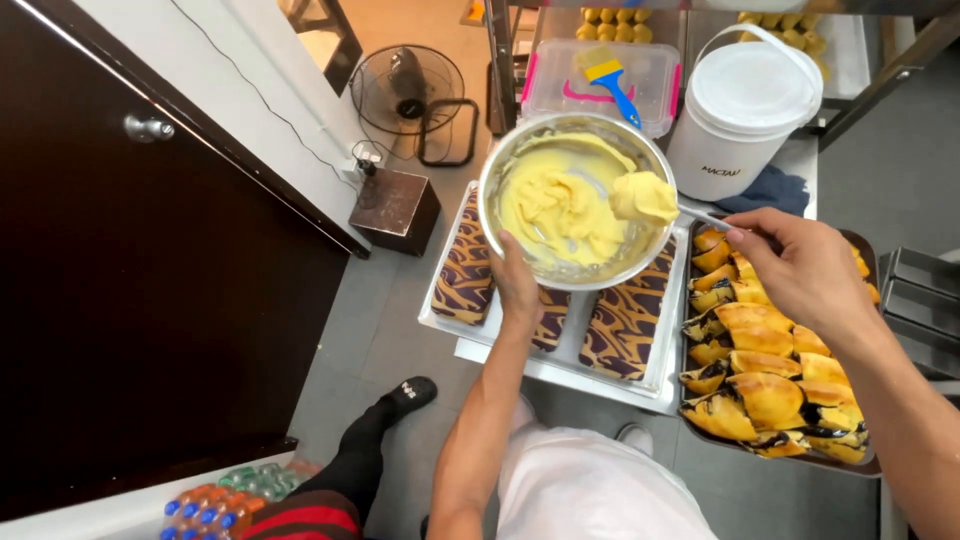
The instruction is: Applying a liquid glaze to pastries and bread loaves using a pastry brush.
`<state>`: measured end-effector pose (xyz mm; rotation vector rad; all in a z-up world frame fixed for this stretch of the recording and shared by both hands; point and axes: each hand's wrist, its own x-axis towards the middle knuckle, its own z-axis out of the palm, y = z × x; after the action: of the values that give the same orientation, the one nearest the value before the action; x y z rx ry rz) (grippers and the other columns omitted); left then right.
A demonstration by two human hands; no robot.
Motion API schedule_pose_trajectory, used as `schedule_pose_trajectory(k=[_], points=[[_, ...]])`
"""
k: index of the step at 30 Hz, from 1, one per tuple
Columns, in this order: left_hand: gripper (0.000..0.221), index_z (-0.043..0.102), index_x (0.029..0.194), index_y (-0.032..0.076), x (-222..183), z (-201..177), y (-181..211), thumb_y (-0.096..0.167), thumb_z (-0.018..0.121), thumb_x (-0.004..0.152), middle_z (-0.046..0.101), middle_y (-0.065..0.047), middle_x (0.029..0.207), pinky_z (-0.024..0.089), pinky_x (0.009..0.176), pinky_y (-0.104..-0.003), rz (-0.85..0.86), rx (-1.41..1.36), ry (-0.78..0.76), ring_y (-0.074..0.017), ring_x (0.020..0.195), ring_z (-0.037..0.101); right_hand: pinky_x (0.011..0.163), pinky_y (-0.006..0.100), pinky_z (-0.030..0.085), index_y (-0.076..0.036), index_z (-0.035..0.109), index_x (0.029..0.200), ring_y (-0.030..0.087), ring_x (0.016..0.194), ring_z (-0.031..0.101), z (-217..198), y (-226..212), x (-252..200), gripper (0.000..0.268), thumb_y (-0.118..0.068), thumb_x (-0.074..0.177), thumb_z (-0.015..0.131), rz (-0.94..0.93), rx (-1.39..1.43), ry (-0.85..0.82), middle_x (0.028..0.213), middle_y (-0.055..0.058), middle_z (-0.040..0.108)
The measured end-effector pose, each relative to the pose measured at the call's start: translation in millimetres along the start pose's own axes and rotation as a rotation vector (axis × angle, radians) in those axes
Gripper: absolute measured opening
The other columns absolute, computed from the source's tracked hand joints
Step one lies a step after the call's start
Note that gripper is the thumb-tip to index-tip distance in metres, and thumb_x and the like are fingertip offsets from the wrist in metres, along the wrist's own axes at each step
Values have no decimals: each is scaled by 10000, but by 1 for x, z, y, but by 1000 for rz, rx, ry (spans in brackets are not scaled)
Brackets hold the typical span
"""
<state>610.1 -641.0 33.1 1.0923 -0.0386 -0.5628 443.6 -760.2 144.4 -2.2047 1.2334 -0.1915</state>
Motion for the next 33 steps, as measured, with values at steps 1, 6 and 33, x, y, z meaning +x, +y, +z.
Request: schedule_pose_trajectory(k=[1, 6, 33], points=[[556, 230, 1296, 97, 5, 0, -3, 378, 277, 818, 370, -161, 1277, 372, 923, -413, -9, 5, -3, -305, 1165, 381, 404, 312, 241, -104, 617, 974, 176, 390, 315, 5, 4, 1, 216, -234, 887, 469, 10, 1, -1, 459, 70, 433], [576, 330, 1216, 15, 38, -12, -43, 417, 350, 805, 452, -172, 1200, 402, 893, -349, 94, -102, 66, -278, 1095, 454, 418, 219, 194, -19, 523, 844, 103, 479, 256, 40, 29, 22, 154, -158, 879, 468, -40, 532, -272, 542, 25, 302], [515, 346, 1230, 26, 11, -54, 10, 388, 428, 873, 450, -217, 1163, 438, 829, -432, 241, -132, 439, -287, 1051, 474, 670, 376, 431, -53, 571, 1125, 319, 853, 558, 118, 114, 30, 264, -52, 874, 488, -203, 343, 257, 868, 208, 593]])
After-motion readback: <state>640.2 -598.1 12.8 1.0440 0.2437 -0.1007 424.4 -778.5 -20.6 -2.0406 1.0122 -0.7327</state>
